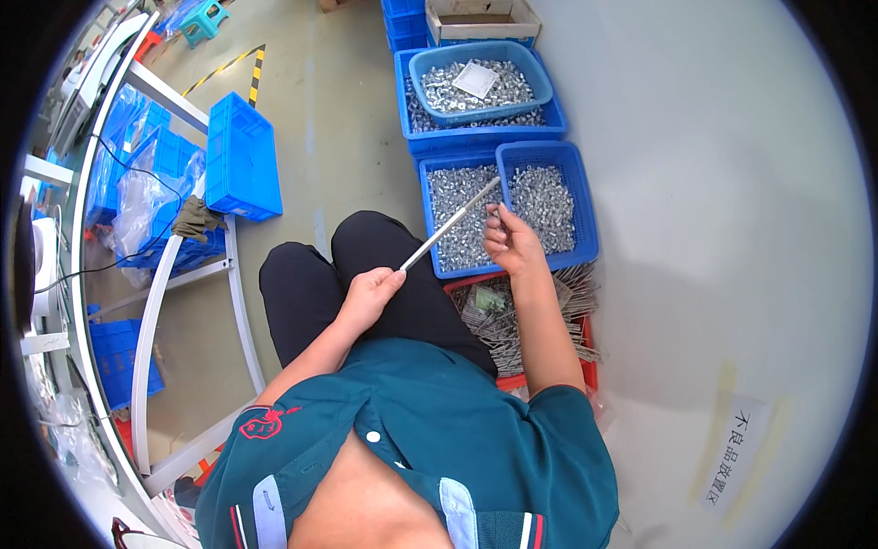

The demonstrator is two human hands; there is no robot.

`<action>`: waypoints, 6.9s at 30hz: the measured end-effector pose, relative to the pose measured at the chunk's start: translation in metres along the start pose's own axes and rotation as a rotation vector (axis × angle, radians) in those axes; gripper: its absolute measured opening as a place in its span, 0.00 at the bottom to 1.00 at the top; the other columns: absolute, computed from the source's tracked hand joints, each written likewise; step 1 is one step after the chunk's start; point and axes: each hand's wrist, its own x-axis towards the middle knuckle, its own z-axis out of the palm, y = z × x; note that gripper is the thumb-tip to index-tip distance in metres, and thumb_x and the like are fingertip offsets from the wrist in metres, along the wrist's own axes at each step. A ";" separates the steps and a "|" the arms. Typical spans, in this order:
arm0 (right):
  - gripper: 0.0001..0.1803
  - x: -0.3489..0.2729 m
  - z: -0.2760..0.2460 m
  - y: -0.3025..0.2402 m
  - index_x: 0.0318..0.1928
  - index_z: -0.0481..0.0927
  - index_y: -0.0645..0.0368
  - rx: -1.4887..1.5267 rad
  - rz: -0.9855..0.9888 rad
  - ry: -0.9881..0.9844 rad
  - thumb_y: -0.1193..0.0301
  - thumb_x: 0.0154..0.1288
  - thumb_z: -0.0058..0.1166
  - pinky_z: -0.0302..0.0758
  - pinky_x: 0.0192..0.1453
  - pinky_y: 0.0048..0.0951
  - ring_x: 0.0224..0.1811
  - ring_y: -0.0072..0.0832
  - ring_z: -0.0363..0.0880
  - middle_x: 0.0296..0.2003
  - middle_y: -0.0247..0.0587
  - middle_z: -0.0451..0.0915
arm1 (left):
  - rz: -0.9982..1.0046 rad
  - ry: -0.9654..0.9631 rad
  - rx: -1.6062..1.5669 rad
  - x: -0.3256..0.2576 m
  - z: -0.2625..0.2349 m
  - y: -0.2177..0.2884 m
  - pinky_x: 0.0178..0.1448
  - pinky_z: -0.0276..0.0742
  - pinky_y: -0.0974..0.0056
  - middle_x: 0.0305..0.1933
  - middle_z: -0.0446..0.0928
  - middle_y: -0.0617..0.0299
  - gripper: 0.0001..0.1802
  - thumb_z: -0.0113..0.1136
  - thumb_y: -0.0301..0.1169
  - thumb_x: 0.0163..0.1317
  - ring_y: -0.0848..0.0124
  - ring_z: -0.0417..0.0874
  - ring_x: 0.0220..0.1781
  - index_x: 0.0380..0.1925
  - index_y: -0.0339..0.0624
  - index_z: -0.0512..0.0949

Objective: Inspecting and sorting small metal screws by sliding them onto a metal rod to check size or quality.

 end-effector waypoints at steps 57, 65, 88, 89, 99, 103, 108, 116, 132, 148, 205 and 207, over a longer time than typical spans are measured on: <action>0.20 0.000 0.056 -0.016 0.50 0.74 0.53 -0.106 -0.005 -0.176 0.54 0.68 0.40 0.51 0.14 0.14 0.12 0.13 0.53 0.14 0.26 0.61 | 0.055 0.017 0.111 -0.002 0.000 -0.001 0.23 0.60 0.63 0.12 0.62 0.57 0.22 0.52 0.41 0.61 0.73 0.61 0.16 0.15 0.36 0.66; 0.19 -0.005 0.061 -0.015 0.49 0.73 0.57 -0.181 0.035 -0.183 0.57 0.69 0.39 0.51 0.15 0.14 0.13 0.13 0.53 0.14 0.26 0.61 | 0.059 0.034 0.098 -0.004 0.001 -0.001 0.23 0.60 0.62 0.12 0.61 0.57 0.22 0.53 0.41 0.61 0.72 0.61 0.16 0.15 0.36 0.67; 0.10 0.000 0.011 -0.005 0.44 0.71 0.64 -0.245 -0.123 0.070 0.74 0.64 0.47 0.70 0.27 0.18 0.28 0.20 0.72 0.35 0.41 0.75 | 0.027 0.009 0.022 -0.001 -0.001 0.000 0.22 0.58 0.66 0.12 0.60 0.66 0.22 0.53 0.40 0.62 0.79 0.59 0.18 0.14 0.37 0.66; 0.09 0.000 0.011 -0.006 0.43 0.72 0.63 -0.214 -0.131 0.067 0.71 0.64 0.48 0.69 0.25 0.17 0.27 0.20 0.71 0.35 0.40 0.75 | 0.027 0.009 0.033 -0.001 0.000 0.000 0.22 0.58 0.66 0.12 0.60 0.65 0.22 0.53 0.40 0.61 0.79 0.59 0.18 0.14 0.37 0.66; 0.15 0.004 0.023 -0.025 0.33 0.74 0.56 0.011 -0.097 0.056 0.57 0.64 0.49 0.54 0.14 0.14 0.16 0.14 0.58 0.20 0.28 0.65 | 0.023 -0.003 0.081 -0.002 0.000 -0.002 0.22 0.59 0.64 0.12 0.61 0.62 0.22 0.53 0.41 0.61 0.76 0.60 0.17 0.15 0.36 0.67; 0.14 0.003 0.033 -0.029 0.33 0.74 0.56 -0.069 -0.116 0.016 0.57 0.64 0.50 0.54 0.14 0.13 0.16 0.13 0.58 0.20 0.28 0.65 | 0.037 0.005 0.141 -0.003 0.001 0.004 0.23 0.61 0.62 0.12 0.62 0.58 0.22 0.53 0.41 0.61 0.72 0.62 0.16 0.15 0.36 0.67; 0.11 -0.005 0.055 -0.036 0.31 0.74 0.60 -0.758 -0.321 0.222 0.65 0.64 0.51 0.50 0.13 0.14 0.12 0.11 0.54 0.16 0.24 0.63 | 0.036 0.007 0.154 -0.003 0.000 0.004 0.23 0.61 0.62 0.13 0.63 0.57 0.22 0.53 0.42 0.61 0.71 0.62 0.16 0.15 0.36 0.67; 0.10 -0.009 0.065 -0.036 0.29 0.75 0.61 -0.842 -0.352 0.191 0.67 0.64 0.50 0.48 0.13 0.14 0.11 0.09 0.53 0.13 0.21 0.61 | 0.019 0.012 0.161 -0.006 0.000 0.003 0.24 0.62 0.60 0.13 0.65 0.54 0.22 0.52 0.42 0.60 0.67 0.65 0.16 0.15 0.36 0.68; 0.15 -0.011 0.062 -0.007 0.50 0.72 0.64 -0.405 -0.168 0.097 0.70 0.67 0.43 0.59 0.20 0.15 0.21 0.16 0.63 0.25 0.32 0.70 | 0.029 0.031 0.040 0.000 0.001 -0.003 0.23 0.59 0.64 0.12 0.61 0.62 0.22 0.53 0.41 0.61 0.77 0.60 0.17 0.15 0.36 0.67; 0.13 0.000 0.035 -0.035 0.36 0.74 0.60 -0.019 -0.072 -0.068 0.63 0.67 0.46 0.55 0.14 0.13 0.16 0.14 0.59 0.20 0.29 0.65 | 0.041 0.001 0.116 -0.003 -0.001 0.002 0.23 0.60 0.63 0.12 0.62 0.59 0.22 0.52 0.41 0.61 0.74 0.61 0.16 0.15 0.36 0.67; 0.14 -0.003 0.057 -0.018 0.38 0.75 0.63 -0.019 -0.133 -0.127 0.66 0.69 0.39 0.57 0.12 0.13 0.11 0.13 0.58 0.41 0.50 0.78 | 0.066 0.015 0.142 -0.004 -0.001 -0.003 0.24 0.62 0.61 0.13 0.64 0.55 0.21 0.52 0.41 0.60 0.69 0.64 0.16 0.16 0.36 0.68; 0.14 -0.005 0.057 -0.024 0.38 0.75 0.64 -0.021 -0.070 -0.152 0.66 0.68 0.39 0.57 0.12 0.13 0.10 0.14 0.58 0.41 0.51 0.78 | 0.076 0.017 0.145 -0.004 -0.001 -0.002 0.23 0.62 0.61 0.13 0.64 0.55 0.21 0.52 0.41 0.60 0.69 0.64 0.16 0.16 0.36 0.68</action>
